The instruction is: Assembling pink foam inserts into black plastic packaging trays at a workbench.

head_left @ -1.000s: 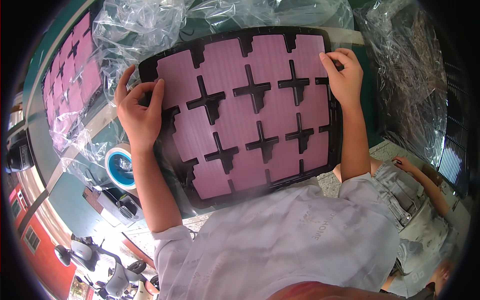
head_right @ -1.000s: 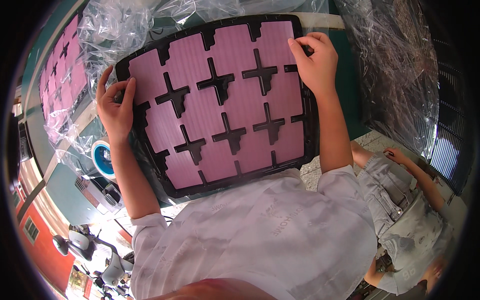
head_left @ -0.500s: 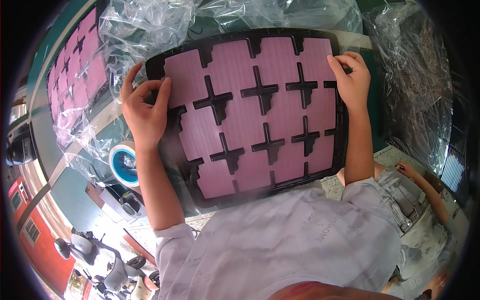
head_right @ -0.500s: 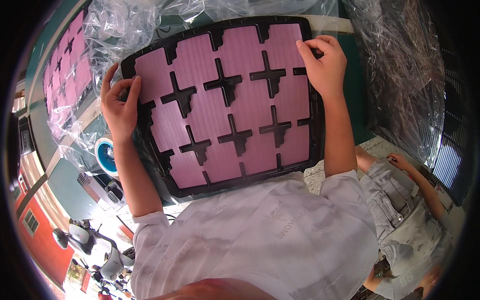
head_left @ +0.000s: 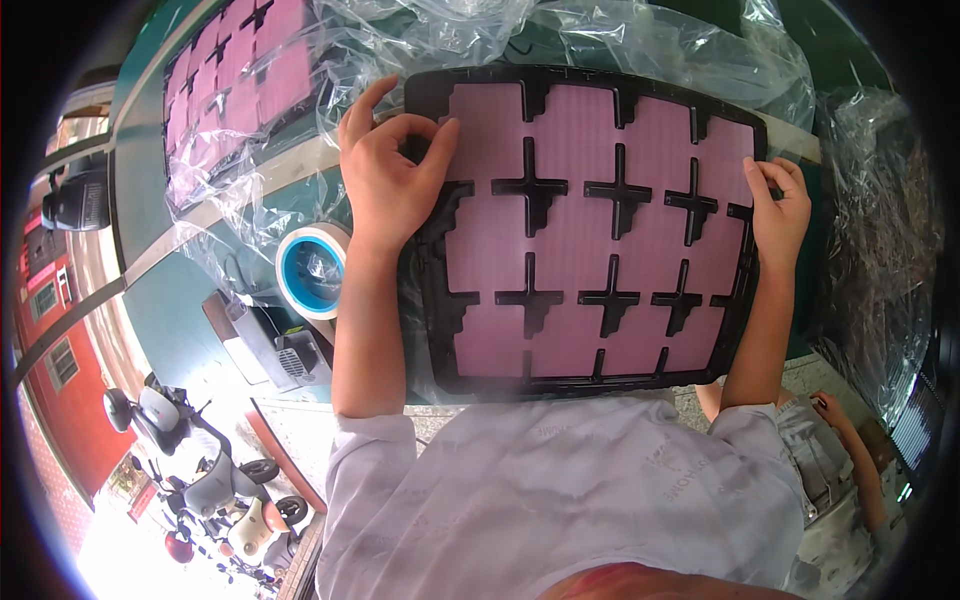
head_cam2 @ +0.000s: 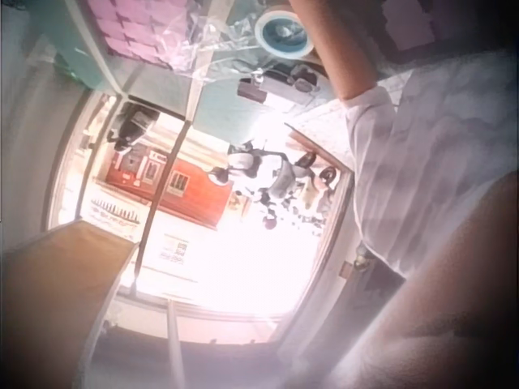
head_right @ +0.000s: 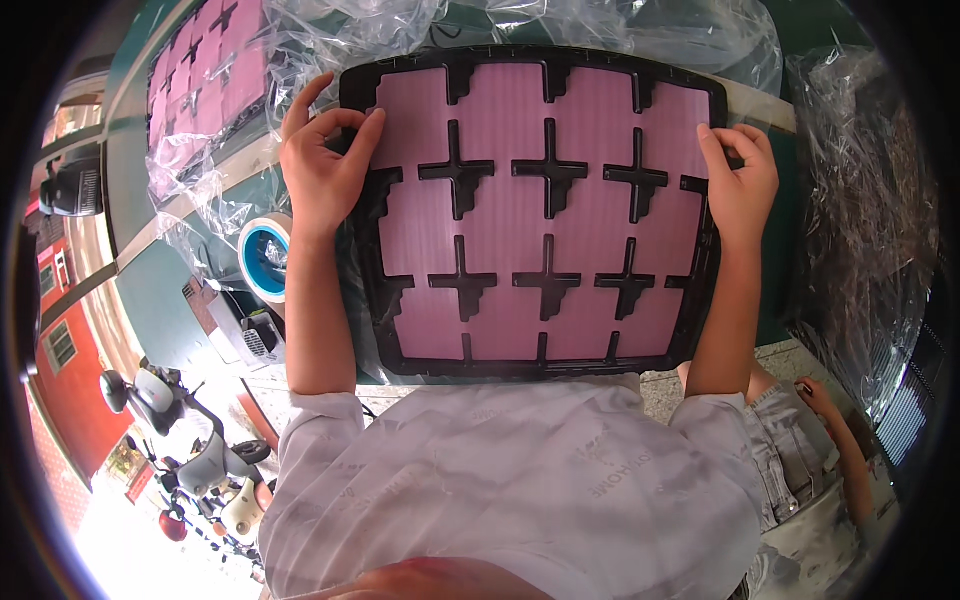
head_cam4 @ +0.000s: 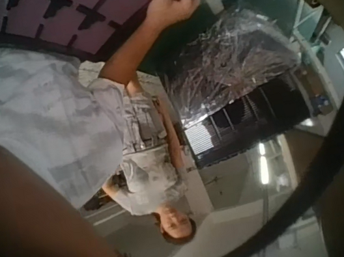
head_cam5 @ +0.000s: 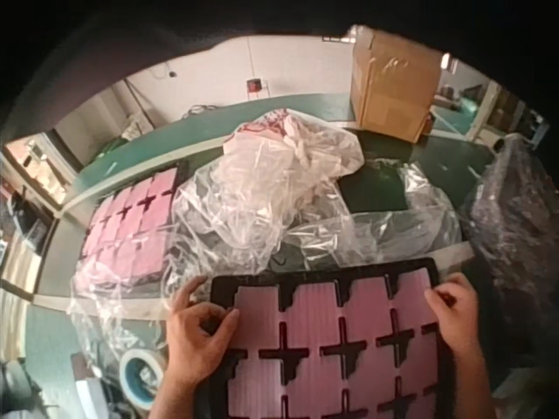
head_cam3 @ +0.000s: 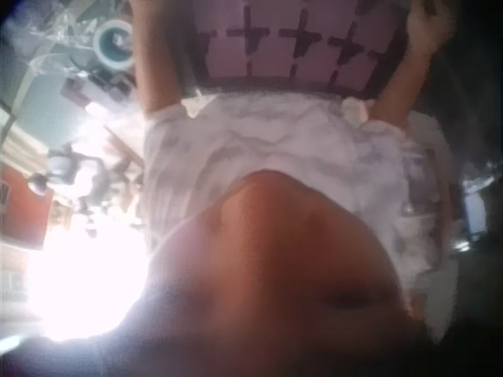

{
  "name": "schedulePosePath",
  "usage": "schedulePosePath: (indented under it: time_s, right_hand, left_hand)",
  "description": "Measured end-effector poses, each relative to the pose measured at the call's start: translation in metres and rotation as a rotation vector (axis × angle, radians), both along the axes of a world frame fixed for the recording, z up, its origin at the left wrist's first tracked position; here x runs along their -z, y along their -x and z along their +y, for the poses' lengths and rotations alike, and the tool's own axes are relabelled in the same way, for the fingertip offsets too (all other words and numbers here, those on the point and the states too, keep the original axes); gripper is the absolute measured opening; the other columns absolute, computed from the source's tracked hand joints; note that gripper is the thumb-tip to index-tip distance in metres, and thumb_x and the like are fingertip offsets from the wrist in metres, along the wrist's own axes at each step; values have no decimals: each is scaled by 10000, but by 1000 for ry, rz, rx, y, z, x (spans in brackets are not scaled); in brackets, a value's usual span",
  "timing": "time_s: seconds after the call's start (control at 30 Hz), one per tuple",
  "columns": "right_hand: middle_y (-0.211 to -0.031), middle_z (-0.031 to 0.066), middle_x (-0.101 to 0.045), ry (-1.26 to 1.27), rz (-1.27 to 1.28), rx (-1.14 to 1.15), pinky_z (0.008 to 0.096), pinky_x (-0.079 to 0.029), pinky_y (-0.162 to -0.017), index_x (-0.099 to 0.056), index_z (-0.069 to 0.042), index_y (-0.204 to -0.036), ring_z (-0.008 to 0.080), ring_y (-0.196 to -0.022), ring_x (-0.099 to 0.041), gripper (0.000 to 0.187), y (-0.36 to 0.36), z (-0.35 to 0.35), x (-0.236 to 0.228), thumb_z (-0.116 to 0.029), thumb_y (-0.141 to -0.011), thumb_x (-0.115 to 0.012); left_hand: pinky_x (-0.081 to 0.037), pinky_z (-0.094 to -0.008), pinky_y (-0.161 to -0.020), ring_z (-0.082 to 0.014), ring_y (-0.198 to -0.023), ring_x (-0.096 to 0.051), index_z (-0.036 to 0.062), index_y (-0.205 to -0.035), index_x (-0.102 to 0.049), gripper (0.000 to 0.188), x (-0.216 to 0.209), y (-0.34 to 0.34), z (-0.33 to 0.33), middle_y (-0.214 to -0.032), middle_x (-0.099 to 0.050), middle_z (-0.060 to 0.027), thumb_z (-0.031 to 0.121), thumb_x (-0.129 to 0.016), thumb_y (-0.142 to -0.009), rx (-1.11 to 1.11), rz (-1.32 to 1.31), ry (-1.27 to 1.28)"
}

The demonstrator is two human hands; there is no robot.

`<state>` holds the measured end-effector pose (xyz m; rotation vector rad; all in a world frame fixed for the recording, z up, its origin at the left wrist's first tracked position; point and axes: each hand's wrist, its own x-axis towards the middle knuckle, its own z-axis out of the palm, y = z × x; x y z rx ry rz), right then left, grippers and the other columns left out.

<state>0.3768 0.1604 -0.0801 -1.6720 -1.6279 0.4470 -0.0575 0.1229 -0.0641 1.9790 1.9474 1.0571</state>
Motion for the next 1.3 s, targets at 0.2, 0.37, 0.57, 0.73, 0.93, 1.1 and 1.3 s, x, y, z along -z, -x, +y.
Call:
schedulePosePath:
  time_s: [0.2,0.37,0.57,0.73,0.93,1.1,1.3]
  right_hand:
    - [-998,33,-622,32,31,15,258,-472,-797,-738,45,-923,114,-840,-563,219,-2,0,0,-154,-889,-823]
    - [-1002,30,-619,16,35,-11,251,-464,-810,-732,51,-927,110,-858,-558,219,-5,1,3,-147,-893,-819]
    - [-1004,29,-615,19,52,-11,252,-462,-812,-724,58,-932,110,-861,-556,224,-3,1,3,-144,-897,-815]
    - [-1011,30,-619,35,43,-11,252,-464,-820,-726,58,-935,112,-868,-562,221,-6,1,3,-143,-901,-811]
    - [-1017,32,-622,43,48,-9,253,-468,-827,-725,60,-937,111,-873,-572,228,-7,1,3,-149,-904,-810]
    - [-1008,33,-624,33,61,-17,253,-471,-829,-724,60,-941,109,-872,-576,237,-7,1,4,-156,-902,-814]
    - [-1003,34,-631,47,18,8,248,-474,-833,-724,62,-938,108,-880,-584,237,-4,2,2,-158,-910,-809]
  left_hand:
    - [-544,-366,-908,-307,-1110,-703,29,-835,-793,203,-2,-1,0,-1366,-656,-191,227,-837,-819,-14,-21,3]
    - [-558,-360,-887,-302,-1084,-715,28,-827,-789,176,-1,1,0,-1368,-655,-191,200,-822,-819,-5,-18,-1]
    - [-445,-475,-1060,-411,-1287,-558,59,-780,-779,112,-2,-3,-1,-1320,-648,-246,168,-806,-783,-6,-110,55]
    - [-441,-485,-1066,-416,-1276,-563,60,-777,-777,108,0,-3,0,-1317,-648,-247,164,-804,-781,13,-73,15]
    - [-531,-397,-966,-342,-1195,-664,51,-814,-791,138,1,-1,1,-1362,-661,-190,187,-814,-809,3,53,-51]
    - [-485,-445,-1018,-386,-1219,-619,52,-793,-784,120,0,-2,1,-1342,-652,-223,170,-805,-790,10,-9,-22]
    - [-436,-494,-1076,-431,-1250,-571,52,-772,-777,108,1,-2,1,-1331,-640,-253,159,-795,-773,12,-61,-21]
